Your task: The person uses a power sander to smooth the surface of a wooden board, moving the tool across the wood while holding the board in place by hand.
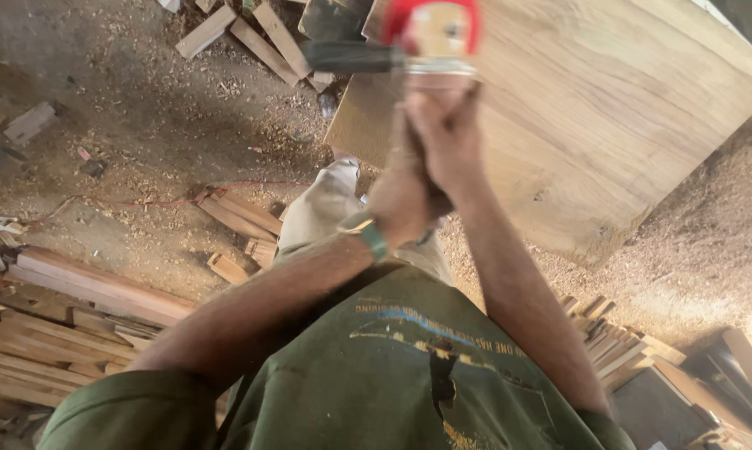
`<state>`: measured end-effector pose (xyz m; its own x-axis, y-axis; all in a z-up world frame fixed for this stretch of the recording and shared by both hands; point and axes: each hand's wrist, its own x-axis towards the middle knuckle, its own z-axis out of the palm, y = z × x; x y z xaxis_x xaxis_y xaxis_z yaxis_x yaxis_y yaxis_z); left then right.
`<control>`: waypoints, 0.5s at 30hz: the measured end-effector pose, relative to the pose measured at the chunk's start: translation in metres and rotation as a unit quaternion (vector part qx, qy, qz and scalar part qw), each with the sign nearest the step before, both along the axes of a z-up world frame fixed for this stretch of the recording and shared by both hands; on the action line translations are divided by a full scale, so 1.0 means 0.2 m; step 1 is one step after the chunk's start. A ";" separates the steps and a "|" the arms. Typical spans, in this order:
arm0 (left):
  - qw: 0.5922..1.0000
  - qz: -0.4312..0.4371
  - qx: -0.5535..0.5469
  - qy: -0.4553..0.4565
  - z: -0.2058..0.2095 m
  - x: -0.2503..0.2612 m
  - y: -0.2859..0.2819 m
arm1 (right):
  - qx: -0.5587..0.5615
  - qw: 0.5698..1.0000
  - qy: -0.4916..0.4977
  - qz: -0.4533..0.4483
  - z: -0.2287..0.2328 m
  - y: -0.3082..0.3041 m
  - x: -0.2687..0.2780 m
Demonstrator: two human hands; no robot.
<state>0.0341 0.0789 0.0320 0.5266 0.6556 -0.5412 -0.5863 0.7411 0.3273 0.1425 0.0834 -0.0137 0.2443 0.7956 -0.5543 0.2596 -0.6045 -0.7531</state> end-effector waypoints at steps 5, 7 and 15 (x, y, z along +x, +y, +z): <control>0.795 -0.163 0.392 0.433 0.02 -0.16 -0.05 | 0.023 1.000 -0.002 0.018 0.06 0.03 -0.12; 0.829 -0.150 0.383 0.380 0.04 -0.15 -0.07 | 0.023 1.000 0.007 -0.005 0.09 0.01 -0.09; 0.812 -0.227 0.350 0.409 0.08 -0.14 -0.13 | 0.090 0.996 0.017 -0.020 0.16 -0.09 -0.05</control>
